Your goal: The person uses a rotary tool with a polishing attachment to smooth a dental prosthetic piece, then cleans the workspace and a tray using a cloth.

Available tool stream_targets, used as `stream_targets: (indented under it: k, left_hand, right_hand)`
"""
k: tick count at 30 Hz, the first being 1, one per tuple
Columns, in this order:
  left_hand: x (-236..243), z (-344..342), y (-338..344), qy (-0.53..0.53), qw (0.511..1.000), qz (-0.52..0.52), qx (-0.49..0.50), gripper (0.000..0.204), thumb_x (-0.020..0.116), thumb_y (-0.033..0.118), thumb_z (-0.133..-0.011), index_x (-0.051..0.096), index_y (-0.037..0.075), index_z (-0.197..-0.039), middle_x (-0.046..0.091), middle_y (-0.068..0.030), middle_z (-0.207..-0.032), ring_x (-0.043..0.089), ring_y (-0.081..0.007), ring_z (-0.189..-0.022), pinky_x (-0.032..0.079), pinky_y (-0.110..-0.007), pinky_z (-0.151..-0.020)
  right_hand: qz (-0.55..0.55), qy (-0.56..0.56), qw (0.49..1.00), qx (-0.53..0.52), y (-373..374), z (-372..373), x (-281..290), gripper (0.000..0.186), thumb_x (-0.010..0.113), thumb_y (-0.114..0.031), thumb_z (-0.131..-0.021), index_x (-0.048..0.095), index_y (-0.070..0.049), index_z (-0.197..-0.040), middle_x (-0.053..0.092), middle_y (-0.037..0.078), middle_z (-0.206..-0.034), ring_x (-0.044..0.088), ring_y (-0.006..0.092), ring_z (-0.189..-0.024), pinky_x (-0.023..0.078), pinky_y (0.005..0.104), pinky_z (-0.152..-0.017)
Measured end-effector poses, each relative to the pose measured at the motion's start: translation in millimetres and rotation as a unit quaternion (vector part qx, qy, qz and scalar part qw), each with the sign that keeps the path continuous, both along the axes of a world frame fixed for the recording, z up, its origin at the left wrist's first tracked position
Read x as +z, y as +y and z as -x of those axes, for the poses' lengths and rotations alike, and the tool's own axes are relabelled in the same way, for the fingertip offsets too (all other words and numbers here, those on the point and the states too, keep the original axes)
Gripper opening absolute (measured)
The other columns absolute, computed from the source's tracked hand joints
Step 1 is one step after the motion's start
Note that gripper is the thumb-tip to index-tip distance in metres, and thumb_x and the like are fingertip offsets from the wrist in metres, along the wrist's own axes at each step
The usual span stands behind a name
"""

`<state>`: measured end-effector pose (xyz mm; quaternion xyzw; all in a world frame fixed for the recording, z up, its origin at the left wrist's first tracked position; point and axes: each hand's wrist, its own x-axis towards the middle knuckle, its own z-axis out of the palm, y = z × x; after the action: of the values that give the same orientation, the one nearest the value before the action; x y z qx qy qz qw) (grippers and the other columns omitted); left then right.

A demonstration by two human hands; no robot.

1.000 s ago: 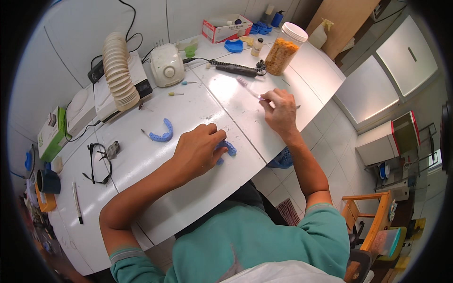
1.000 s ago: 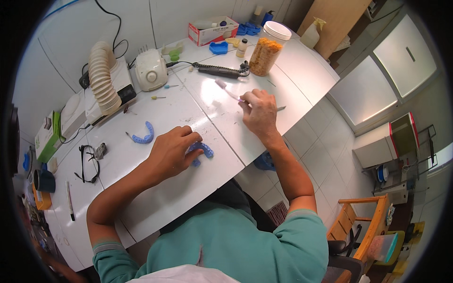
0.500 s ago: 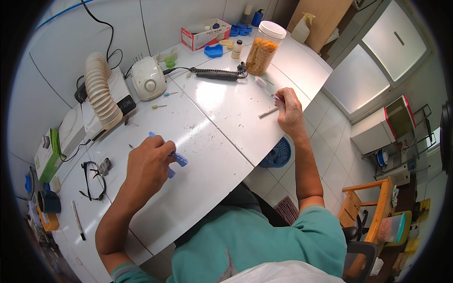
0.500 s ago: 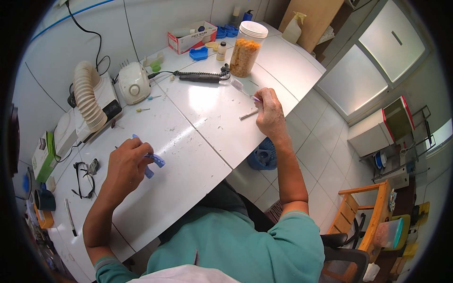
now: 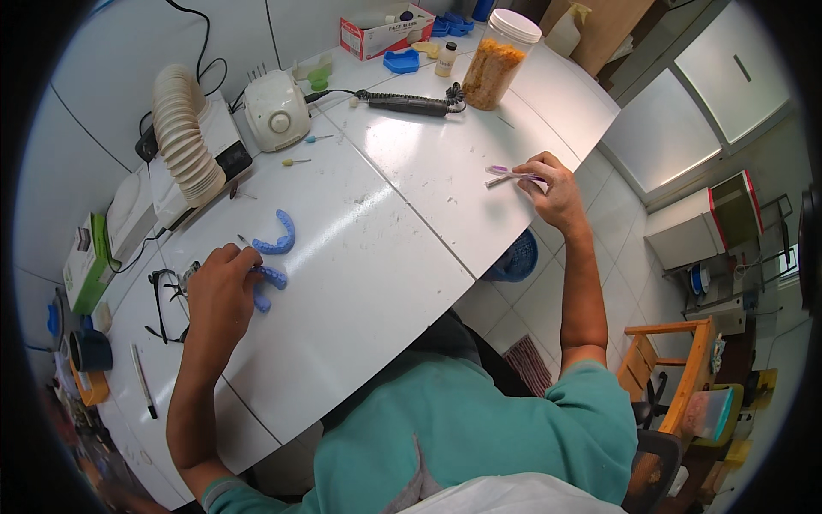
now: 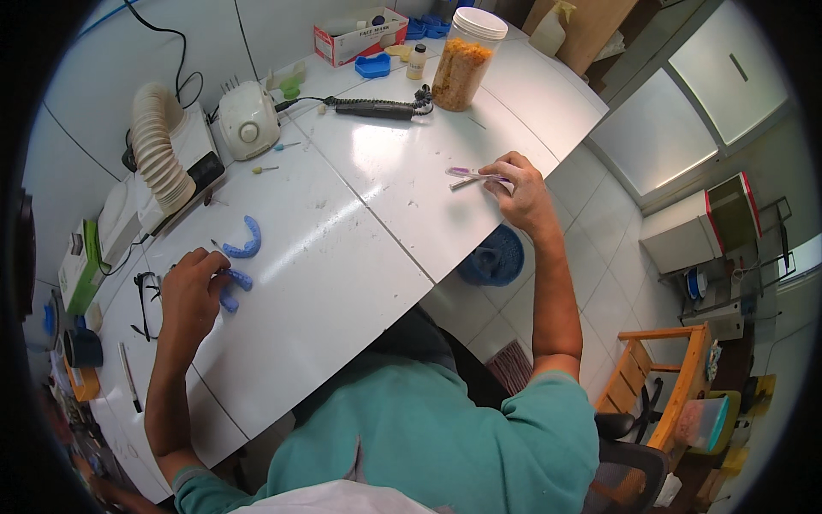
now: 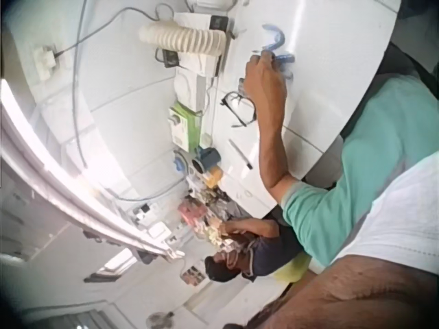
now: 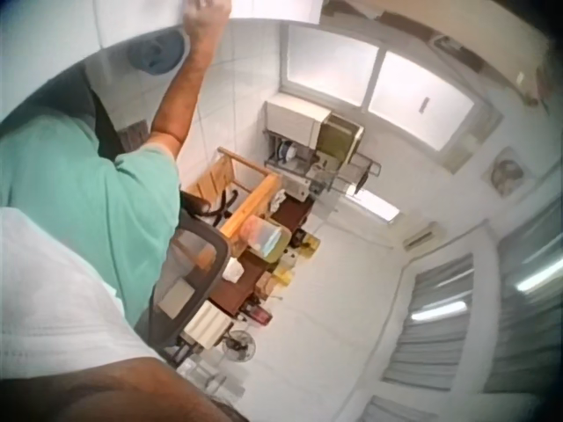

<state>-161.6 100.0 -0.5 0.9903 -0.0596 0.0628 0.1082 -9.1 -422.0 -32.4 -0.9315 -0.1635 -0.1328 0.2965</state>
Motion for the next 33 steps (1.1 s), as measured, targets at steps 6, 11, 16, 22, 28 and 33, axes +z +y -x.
stream_targets:
  k: [6, 11, 16, 22, 28, 33]
  left_hand:
    - [21, 17, -37, -0.109, 0.979, 0.086, -0.149, 0.022, 0.088, 0.008, -0.09, 0.078, 0.005, -0.109, 0.075, -0.0088, -0.104, 0.074, -0.0285, -0.089, 0.059, -0.039, -0.071]
    - [-2, 40, -41, -0.11, 0.942, 0.141, -0.285, 0.026, 0.091, 0.016, -0.089, 0.078, 0.009, -0.11, 0.077, -0.0067, -0.107, 0.075, -0.0217, -0.086, 0.059, -0.034, -0.066]
    - [-21, 38, -39, -0.183, 0.908, 0.143, -0.35, 0.031, 0.092, 0.017, -0.088, 0.08, 0.013, -0.117, 0.077, -0.0053, -0.107, 0.076, -0.02, -0.085, 0.059, -0.031, -0.067]
    - [-35, 49, -26, -0.2, 0.9, 0.088, -0.377, 0.033, 0.083, 0.021, -0.098, 0.077, 0.013, -0.129, 0.076, -0.005, -0.115, 0.074, -0.0178, -0.094, 0.059, -0.029, -0.073]
    - [-48, 44, -25, -0.204, 0.898, 0.072, -0.384, 0.034, 0.081, 0.019, -0.099, 0.077, 0.015, -0.132, 0.076, -0.0041, -0.116, 0.075, -0.0174, -0.095, 0.059, -0.029, -0.073]
    - [-47, 44, -20, -0.21, 0.903, 0.057, -0.369, 0.035, 0.081, 0.018, -0.098, 0.078, 0.018, -0.134, 0.077, -0.0034, -0.117, 0.075, -0.0164, -0.095, 0.058, -0.027, -0.073]
  right_hand:
    - [0.014, -0.019, 1.0, -0.008, -7, -14, -9, 0.027, 0.084, 0.009, -0.082, 0.089, -0.007, -0.104, 0.079, 0.012, -0.108, 0.073, 0.0272, -0.103, 0.065, 0.0381, -0.091]
    - [0.136, -0.018, 0.99, -0.021, 6, -26, 0, 0.02, 0.08, 0.005, -0.087, 0.086, -0.006, -0.103, 0.08, 0.007, -0.104, 0.07, 0.0269, -0.102, 0.061, 0.0396, -0.087]
    - [0.068, -0.023, 0.997, -0.02, 77, -61, 30, 0.02, 0.076, 0.003, -0.089, 0.082, -0.008, -0.104, 0.08, 0.007, -0.105, 0.074, 0.0272, -0.104, 0.06, 0.042, -0.087]
    - [0.196, 0.011, 0.98, -0.045, 201, -185, 55, 0.028, 0.069, -0.009, -0.091, 0.085, -0.019, -0.112, 0.082, 0.011, -0.113, 0.077, 0.0371, -0.11, 0.06, 0.051, -0.093]
    - [0.233, 0.094, 0.963, -0.098, 195, -251, 21, 0.031, 0.075, -0.017, -0.092, 0.084, -0.02, -0.121, 0.082, 0.014, -0.126, 0.077, 0.0358, -0.12, 0.059, 0.0487, -0.1]
    - [0.065, 0.033, 0.997, 0.01, 198, -203, 42, 0.039, 0.086, -0.018, -0.094, 0.071, -0.006, -0.129, 0.078, 0.018, -0.114, 0.075, 0.0331, -0.109, 0.058, 0.0432, -0.097]
